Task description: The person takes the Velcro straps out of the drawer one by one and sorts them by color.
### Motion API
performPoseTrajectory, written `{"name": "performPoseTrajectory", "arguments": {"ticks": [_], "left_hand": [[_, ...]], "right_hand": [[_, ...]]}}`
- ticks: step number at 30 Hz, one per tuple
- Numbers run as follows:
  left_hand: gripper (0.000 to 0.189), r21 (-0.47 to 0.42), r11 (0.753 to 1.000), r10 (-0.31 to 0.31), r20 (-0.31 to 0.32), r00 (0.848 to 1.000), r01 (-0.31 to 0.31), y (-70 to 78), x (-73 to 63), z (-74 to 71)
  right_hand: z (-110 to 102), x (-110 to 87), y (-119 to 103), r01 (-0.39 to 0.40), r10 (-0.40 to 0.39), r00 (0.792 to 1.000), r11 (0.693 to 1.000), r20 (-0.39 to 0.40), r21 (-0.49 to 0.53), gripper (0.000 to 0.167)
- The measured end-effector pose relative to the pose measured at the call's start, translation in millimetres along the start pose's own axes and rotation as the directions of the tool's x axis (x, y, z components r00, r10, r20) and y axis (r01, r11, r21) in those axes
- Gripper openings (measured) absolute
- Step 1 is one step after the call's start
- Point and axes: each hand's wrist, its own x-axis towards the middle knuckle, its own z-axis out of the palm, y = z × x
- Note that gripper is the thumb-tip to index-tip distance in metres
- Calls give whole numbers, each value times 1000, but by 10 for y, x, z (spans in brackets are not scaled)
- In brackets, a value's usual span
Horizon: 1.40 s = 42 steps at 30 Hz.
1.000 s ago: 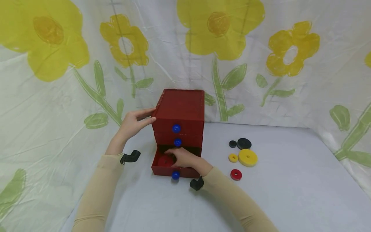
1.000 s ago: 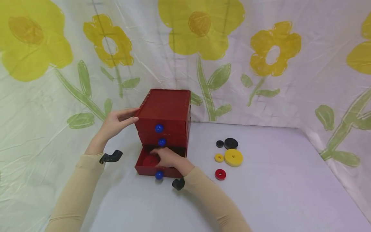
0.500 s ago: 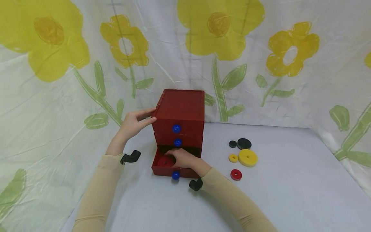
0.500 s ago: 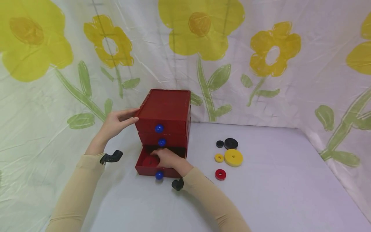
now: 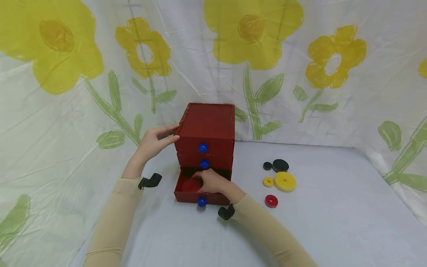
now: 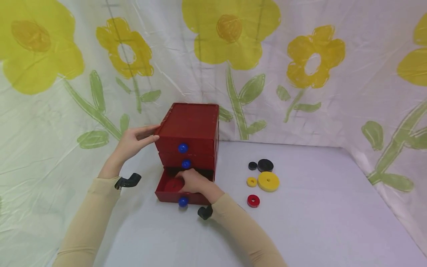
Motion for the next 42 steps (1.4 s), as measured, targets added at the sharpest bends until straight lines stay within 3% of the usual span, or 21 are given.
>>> {"name": "performPoseTrajectory", "arguments": {"ticks": [10, 21, 28, 38, 42], "left_hand": [[46, 5, 1000, -11, 2, 1000, 11, 0, -1, 5], [47, 10, 1000, -28, 7, 1000, 28, 8, -11, 2], [46, 18, 999, -30, 5, 1000, 30, 18, -16, 6], [47, 1, 999, -35, -3, 999, 35, -286, 80, 20], [48, 5, 1000, -22, -7, 1000, 22, -336, 95, 23]], "right_hand": [[-159, -173, 0, 42, -42, 998, 999, -45, 6, 51], [-288, -356, 73, 15, -18, 995, 1000, -95, -23, 58], [-392, -486, 134, 38, -38, 991, 999, -131, -3, 61], [-474, -642, 234, 7, 1, 989, 999, -146, 50, 64], [-527, -714, 243, -31, 41, 989, 997, -142, 72, 67]]}}
